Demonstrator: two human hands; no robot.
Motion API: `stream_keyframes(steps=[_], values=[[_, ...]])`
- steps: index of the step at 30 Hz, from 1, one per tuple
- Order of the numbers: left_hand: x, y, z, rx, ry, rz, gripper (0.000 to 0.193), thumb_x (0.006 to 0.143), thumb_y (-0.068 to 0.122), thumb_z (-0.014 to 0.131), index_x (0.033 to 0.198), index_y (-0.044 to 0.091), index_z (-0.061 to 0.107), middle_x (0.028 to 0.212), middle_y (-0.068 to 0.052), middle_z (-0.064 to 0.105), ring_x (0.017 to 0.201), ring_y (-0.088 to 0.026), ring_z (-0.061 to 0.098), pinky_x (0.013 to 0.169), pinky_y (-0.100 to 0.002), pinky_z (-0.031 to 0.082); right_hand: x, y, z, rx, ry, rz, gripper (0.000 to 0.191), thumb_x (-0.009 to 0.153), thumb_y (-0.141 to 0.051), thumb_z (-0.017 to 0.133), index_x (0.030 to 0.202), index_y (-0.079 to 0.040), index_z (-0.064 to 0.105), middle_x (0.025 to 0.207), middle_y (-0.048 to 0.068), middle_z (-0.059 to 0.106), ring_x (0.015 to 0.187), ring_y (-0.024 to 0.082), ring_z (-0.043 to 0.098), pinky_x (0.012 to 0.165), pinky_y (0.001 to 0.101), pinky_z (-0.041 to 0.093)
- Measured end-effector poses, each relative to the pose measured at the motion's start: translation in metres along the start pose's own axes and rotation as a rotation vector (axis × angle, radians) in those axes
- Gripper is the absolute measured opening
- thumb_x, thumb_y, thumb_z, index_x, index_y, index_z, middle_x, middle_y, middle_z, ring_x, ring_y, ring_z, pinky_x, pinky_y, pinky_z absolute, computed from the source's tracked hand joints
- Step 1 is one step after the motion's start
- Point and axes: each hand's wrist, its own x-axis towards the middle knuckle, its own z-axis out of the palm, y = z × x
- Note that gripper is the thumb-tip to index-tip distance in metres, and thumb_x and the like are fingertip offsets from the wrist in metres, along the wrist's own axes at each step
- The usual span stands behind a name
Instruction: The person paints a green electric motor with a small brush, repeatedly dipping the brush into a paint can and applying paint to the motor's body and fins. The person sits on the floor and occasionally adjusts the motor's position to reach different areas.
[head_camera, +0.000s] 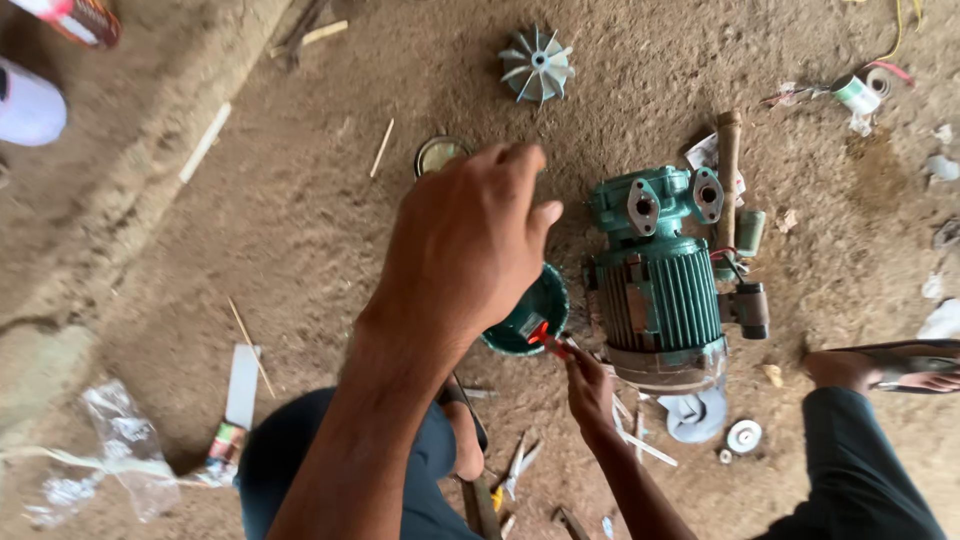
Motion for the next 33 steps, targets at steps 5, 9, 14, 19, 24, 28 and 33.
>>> stream_keyframes(steps=[5,9,14,19,24,28,33], values=[[-0.005,-0.002,0.003,0.013,0.074,0.065,0.034,0.095,0.029,0.07,0.106,-0.002,0.065,0.08,-0.012,0.07,0.061,-0.02,0.066,0.061,-0.039,0.058,-0.009,0.011,-0.034,0.021,0.024,0.137,0.031,0.106,-0.017,0.062,0.133,-0.007,0.074,0.082,0.003,0.06,0.069,0.01,0.044,0.058,0.0262,0.035],[-0.008,-0.002,0.007,-0.002,0.139,0.072,0.034,0.093,0.029,0.073,0.103,-0.003,0.067,0.077,-0.013,0.07,0.058,-0.02,0.065,0.057,-0.039,0.059,-0.013,0.014,-0.057,-0.011,0.016,-0.161,0.029,0.104,-0.014,0.06,0.13,-0.005,0.07,0.103,-0.002,0.073,0.084,0.001,0.058,0.072,0.0162,0.046],[-0.008,-0.003,0.009,0.02,0.078,0.048,0.019,0.095,0.013,0.067,0.105,-0.003,0.066,0.076,-0.013,0.07,0.058,-0.019,0.068,0.052,-0.035,0.061,-0.011,0.002,-0.103,-0.257,0.107,-0.433,0.028,0.106,-0.01,0.058,0.13,-0.006,0.072,0.115,0.005,0.076,0.095,0.004,0.066,0.076,0.0184,0.051],[-0.006,0.001,0.015,-0.013,0.171,0.086,0.021,0.091,0.017,0.069,0.101,-0.002,0.067,0.073,-0.013,0.07,0.056,-0.02,0.067,0.05,-0.037,0.058,0.005,-0.017,-0.156,-0.461,0.275,-0.232,0.03,0.109,-0.016,0.059,0.135,-0.011,0.072,0.09,0.007,0.076,0.066,0.018,0.059,0.057,0.0348,0.045],[0.0,0.005,0.014,0.016,0.106,0.051,0.014,0.091,0.01,0.065,0.099,-0.001,0.066,0.072,-0.013,0.068,0.052,-0.017,0.066,0.043,-0.033,0.057,-0.009,-0.031,-0.184,-0.847,0.268,-0.42,0.027,0.108,-0.023,0.059,0.125,-0.01,0.075,0.097,0.014,0.076,0.08,0.021,0.072,0.065,0.0351,0.055],[0.0,0.004,0.01,-0.011,0.057,-0.013,0.011,0.095,0.011,0.064,0.095,0.0,0.065,0.071,-0.012,0.069,0.05,-0.015,0.066,0.042,-0.031,0.053,-0.022,-0.046,-0.19,-0.867,0.305,-0.471,0.028,0.108,-0.025,0.054,0.122,-0.013,0.076,0.093,0.011,0.077,0.071,0.017,0.071,0.059,0.0342,0.054],[0.004,0.008,0.012,0.036,0.05,-0.001,0.01,0.089,0.013,0.067,0.091,0.004,0.066,0.069,-0.012,0.068,0.05,-0.015,0.064,0.04,-0.032,0.054,0.022,-0.052,-0.174,-0.775,0.25,-0.503,0.032,0.112,-0.027,0.05,0.129,-0.011,0.072,0.082,0.008,0.074,0.051,0.015,0.063,0.044,0.0332,0.048]])
